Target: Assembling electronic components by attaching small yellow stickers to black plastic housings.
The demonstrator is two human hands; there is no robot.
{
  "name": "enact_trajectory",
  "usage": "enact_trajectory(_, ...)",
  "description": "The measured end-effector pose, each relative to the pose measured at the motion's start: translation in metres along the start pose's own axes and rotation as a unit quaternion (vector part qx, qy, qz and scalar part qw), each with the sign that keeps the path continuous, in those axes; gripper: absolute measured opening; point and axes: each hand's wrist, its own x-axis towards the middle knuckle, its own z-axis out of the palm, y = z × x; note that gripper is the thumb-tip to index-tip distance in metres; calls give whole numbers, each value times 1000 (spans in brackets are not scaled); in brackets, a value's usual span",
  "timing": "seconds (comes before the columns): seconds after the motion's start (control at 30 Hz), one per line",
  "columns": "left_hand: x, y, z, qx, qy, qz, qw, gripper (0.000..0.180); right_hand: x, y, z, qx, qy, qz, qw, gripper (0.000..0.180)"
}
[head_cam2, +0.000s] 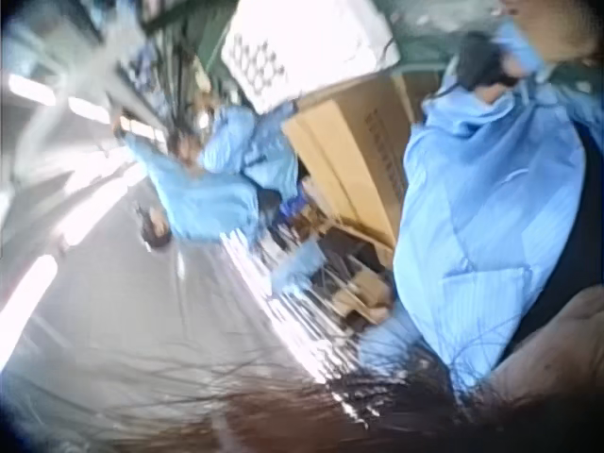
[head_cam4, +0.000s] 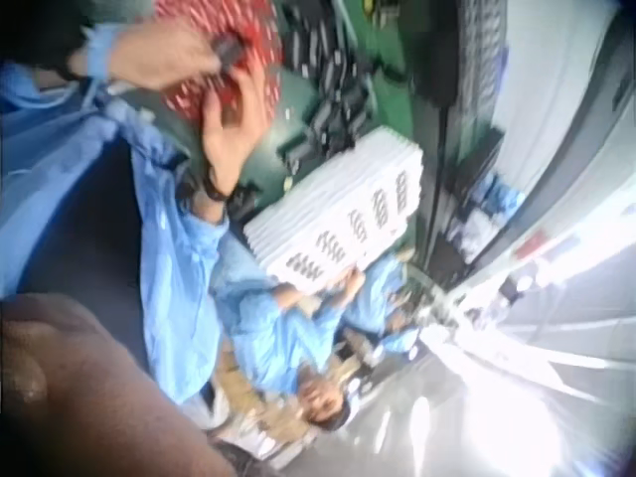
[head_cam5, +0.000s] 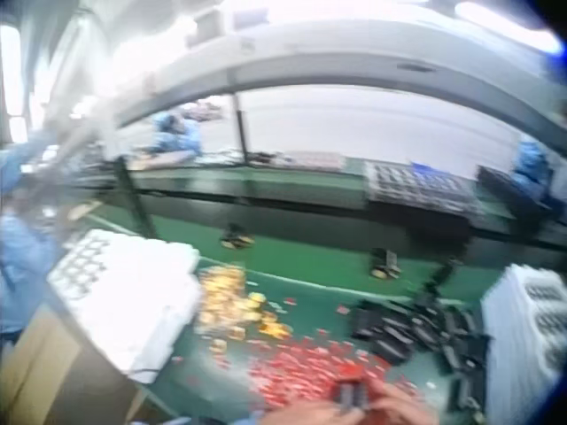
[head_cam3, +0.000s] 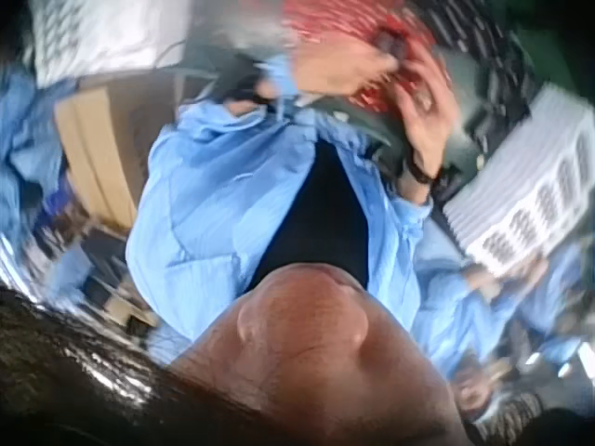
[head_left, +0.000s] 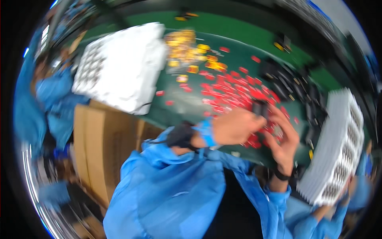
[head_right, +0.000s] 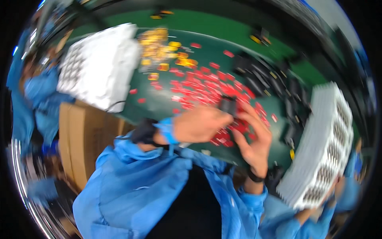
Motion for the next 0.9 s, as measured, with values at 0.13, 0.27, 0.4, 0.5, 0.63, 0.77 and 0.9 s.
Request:
enact_trajectory(0.13, -2, 12, 12, 116, -7, -72, 991, 31, -4, 0, -2, -74, 14, 12, 997, 36)
enact_trajectory(0.27, -72, 42, -92, 175, 228, -36, 957, 21, -19, 1, -3, -87, 55, -28, 994, 30)
enact_trajectory(0.4, -157, -28, -236, 356, 317, -302, 826, 5, -28, -5, -15, 14, 136, 18, 990, 16)
enact_trajectory(0.5, -219, -114, -310, 454, 193, -430, 756, 32, -16, -8, -14, 52, 160, -22, 986, 14)
enact_trajectory(0.63, -237, -171, -324, 415, 94, -444, 788, 38, -7, -14, -9, 36, 142, -51, 988, 14)
enact_trajectory(0.77, -252, -170, -324, 331, 219, -416, 818, 29, -23, -15, -6, 59, 139, -28, 988, 15)
enact_trajectory(0.9, -264, -150, -313, 148, 479, -280, 819, 27, -41, -15, -7, 110, 168, 10, 980, 15)
